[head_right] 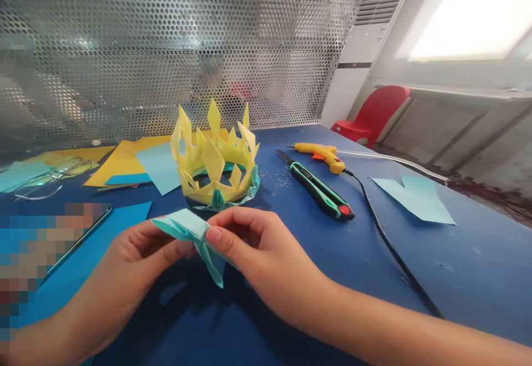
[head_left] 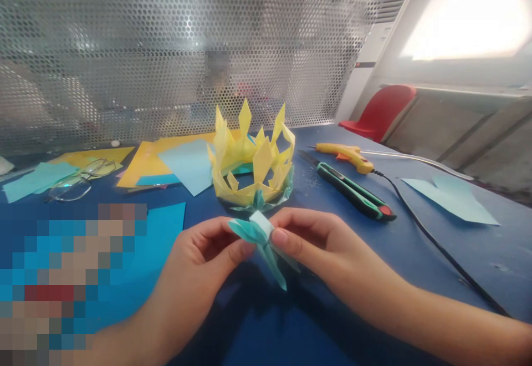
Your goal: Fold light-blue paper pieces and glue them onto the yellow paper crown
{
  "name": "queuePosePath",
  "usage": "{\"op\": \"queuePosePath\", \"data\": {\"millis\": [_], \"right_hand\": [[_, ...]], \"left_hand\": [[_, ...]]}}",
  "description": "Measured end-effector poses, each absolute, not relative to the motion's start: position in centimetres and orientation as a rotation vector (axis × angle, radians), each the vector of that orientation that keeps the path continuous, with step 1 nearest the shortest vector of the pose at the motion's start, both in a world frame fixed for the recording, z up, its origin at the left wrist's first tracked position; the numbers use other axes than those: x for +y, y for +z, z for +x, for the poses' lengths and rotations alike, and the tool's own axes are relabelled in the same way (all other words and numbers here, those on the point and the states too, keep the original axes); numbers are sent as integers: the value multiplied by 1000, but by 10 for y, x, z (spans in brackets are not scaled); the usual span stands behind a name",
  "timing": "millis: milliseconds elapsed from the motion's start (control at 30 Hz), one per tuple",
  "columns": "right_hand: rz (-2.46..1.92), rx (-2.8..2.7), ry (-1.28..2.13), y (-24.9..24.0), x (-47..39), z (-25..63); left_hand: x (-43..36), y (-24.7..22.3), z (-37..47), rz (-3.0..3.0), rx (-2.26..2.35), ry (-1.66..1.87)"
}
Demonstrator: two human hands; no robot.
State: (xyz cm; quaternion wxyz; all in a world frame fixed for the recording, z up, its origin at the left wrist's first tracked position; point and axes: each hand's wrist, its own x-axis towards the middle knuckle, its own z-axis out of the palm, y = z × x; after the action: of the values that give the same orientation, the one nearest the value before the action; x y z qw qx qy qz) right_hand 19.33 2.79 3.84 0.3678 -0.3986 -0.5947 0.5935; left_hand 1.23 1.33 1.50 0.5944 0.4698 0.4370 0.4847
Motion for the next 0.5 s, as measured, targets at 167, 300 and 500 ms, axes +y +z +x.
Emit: {"op": "queuePosePath", "data": {"millis": [167,300,500], "right_hand": [[-1020,-1471,1627,39,29,194],[-980,-1377,1794,37,28,193],[-1022,-1345,1746,34,31,193]], "left_hand": [[11,17,14,1064,993,1139],[11,20,15,1082,1024,1094],[13,20,15,1047,1053,1087]]}}
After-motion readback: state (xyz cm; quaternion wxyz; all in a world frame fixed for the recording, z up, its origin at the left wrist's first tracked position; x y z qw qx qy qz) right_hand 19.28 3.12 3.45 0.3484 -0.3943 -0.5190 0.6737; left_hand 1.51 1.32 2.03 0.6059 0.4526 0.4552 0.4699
